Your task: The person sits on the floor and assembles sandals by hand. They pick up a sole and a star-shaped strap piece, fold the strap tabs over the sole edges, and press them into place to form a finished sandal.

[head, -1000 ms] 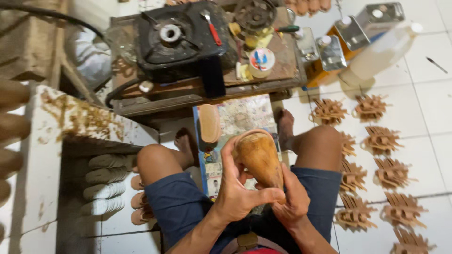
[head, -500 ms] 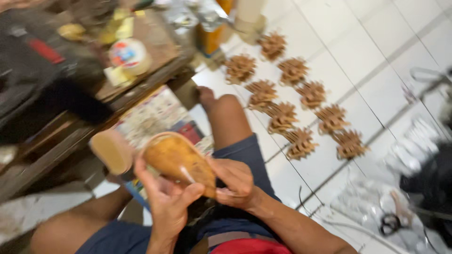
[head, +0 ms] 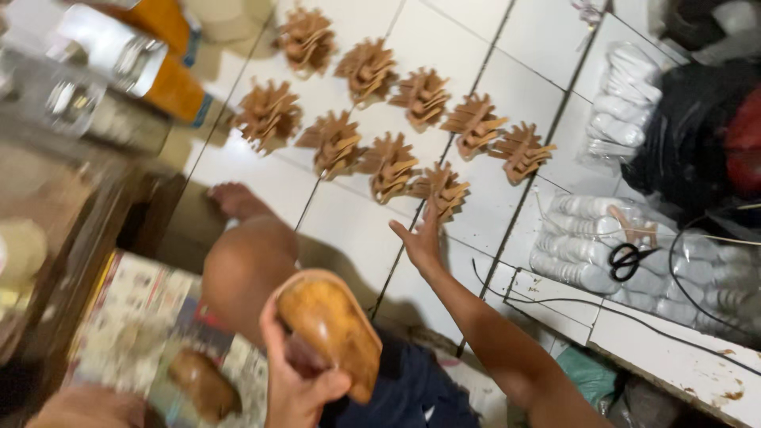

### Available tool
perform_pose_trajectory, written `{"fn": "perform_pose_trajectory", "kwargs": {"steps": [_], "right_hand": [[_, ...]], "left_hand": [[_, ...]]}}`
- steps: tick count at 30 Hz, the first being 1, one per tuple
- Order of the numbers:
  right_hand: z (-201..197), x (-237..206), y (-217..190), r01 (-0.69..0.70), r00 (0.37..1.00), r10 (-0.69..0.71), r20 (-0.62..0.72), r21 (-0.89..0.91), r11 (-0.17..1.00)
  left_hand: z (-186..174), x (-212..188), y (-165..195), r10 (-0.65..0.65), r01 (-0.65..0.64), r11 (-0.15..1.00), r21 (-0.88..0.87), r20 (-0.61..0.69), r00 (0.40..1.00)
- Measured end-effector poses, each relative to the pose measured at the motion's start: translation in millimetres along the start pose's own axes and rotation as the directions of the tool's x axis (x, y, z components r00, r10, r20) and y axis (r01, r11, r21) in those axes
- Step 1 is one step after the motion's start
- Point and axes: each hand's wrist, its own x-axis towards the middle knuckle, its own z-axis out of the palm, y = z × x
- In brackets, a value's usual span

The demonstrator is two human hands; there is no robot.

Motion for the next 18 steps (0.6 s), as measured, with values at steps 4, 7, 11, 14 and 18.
{"fn": "perform_pose_trajectory", "kwargs": {"steps": [4,7,11,14,18], "right_hand": [[-28.1,50.3,42.8,-0.257,0.966,0.227,-0.125,-0.353,0.900],[-34.9,83.4,56.8,-0.384,0.921,0.363,-0.141,-0.482,0.787],[-29.2,119.1,75.3,-0.422,0.906,0.379,-0.186,-0.454,0.785],[-14.9,127.2,96.8,-0.420,0.903,0.335,-0.267,-0.395,0.817],[-9.1,127.0,111.3,-0.213,0.929,0.029,-0.370,-0.467,0.858]], "left_hand": [[-11.5,26.9,-21.7,-0.026,0.026,1.000,-0.002,-0.016,1.000],[-18.3,43.3,-34.3,-0.050,0.051,0.998,0.032,-0.036,0.998],[-20.4,55.5,-45.4,-0.090,0.093,0.994,0.050,-0.063,0.994],[-25.8,46.8,-45.8,-0.119,0.126,0.990,0.065,-0.106,0.987],[-32.9,38.3,-50.7,-0.129,0.136,0.988,0.070,-0.106,0.986]]}}
